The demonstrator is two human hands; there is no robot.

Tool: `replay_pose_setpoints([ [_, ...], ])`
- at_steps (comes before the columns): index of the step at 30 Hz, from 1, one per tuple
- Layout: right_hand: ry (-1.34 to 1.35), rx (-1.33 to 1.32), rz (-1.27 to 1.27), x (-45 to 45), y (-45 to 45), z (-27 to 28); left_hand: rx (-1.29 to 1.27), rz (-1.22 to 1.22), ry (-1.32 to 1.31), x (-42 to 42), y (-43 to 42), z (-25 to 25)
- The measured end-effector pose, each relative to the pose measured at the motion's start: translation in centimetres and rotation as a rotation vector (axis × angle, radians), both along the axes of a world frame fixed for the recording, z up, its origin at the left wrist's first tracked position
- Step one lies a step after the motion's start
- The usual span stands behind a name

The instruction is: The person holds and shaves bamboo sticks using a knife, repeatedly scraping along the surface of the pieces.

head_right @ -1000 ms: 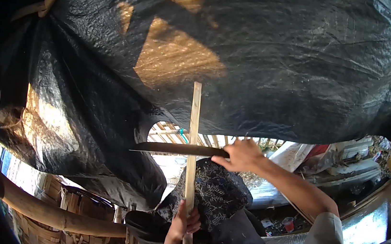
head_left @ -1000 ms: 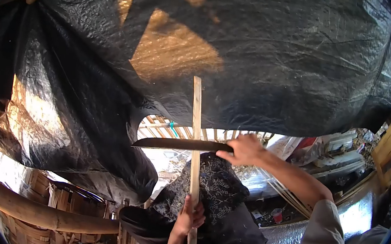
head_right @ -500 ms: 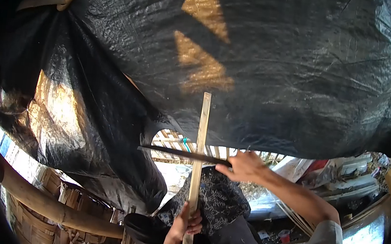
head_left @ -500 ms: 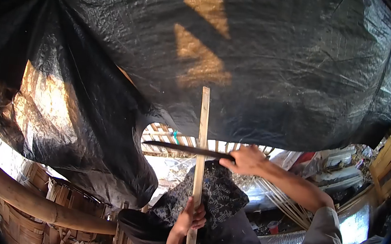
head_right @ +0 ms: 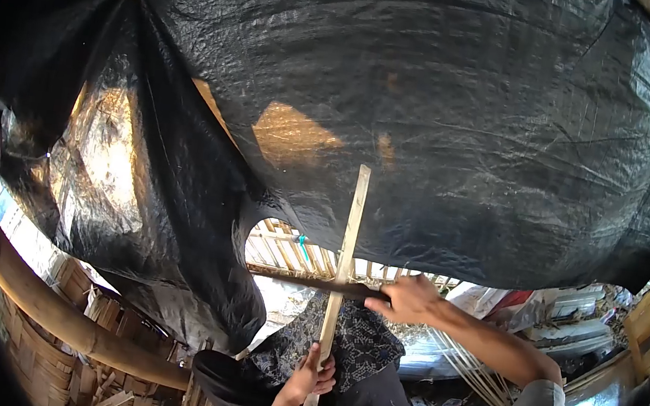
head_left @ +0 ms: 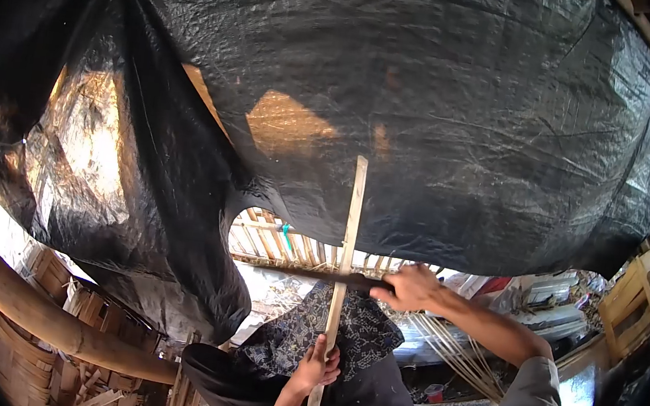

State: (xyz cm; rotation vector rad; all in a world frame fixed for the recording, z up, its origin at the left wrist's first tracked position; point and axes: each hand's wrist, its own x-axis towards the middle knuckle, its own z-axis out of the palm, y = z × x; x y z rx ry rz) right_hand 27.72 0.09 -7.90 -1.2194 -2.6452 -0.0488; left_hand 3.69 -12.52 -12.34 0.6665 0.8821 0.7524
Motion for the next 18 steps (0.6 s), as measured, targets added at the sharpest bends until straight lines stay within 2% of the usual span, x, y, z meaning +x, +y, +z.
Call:
replay_pose_setpoints([
  [1, -0.017, 0.099, 0.085, -0.3, -0.8, 0.6, -0.009, -0.002, -0.015, 0.1, 0.0, -0.1],
  [2, -0.240, 0.081, 0.116, -0.5, -1.0, 1.5, -0.021, -0.005, -0.027, 0.1, 0.0, -0.2],
  [4, -0.326, 0.032, 0.069, -0.6, -0.4, 2.2, -0.026, -0.010, -0.041, -0.1, -0.1, -0.7],
  [5, -0.216, 0.175, 0.099, 0.0, 0.7, 1.7, -0.020, -0.016, -0.047, -0.2, -0.2, -0.8],
  [6, -0.110, 0.065, -0.087, 0.4, 1.8, 1.6, -0.021, -0.017, -0.050, -0.4, -0.1, -0.6],
  [8, 0.075, -0.089, -0.292, 0.0, 3.6, 1.6, -0.067, -0.007, -0.118, -0.3, 0.5, 0.4],
  [10, -0.013, -0.086, -0.306, -1.4, 1.9, 1.9, 0.006, 0.018, -0.030, -0.1, 1.1, 1.2],
  [12, 0.042, -0.266, -0.217, -1.7, 0.8, 1.2, -0.066, -0.016, -0.135, -0.5, 1.1, 0.6],
  [14, 0.015, 0.103, 0.079, -1.9, -0.9, 0.5, -0.040, 0.019, -0.047, -0.2, 1.1, 0.0],
  [15, 0.009, 0.097, 0.085, -1.9, -0.9, 0.8, -0.026, 0.005, -0.051, -0.2, 1.1, -0.5],
  [17, -0.259, 0.134, 0.220, -1.9, -0.9, 1.6, -0.053, -0.031, -0.094, -0.3, 0.7, -0.9],
  [18, -0.311, 0.087, 0.183, -1.7, -0.1, 1.8, -0.065, -0.033, -0.096, -0.4, 0.5, -0.9],
])
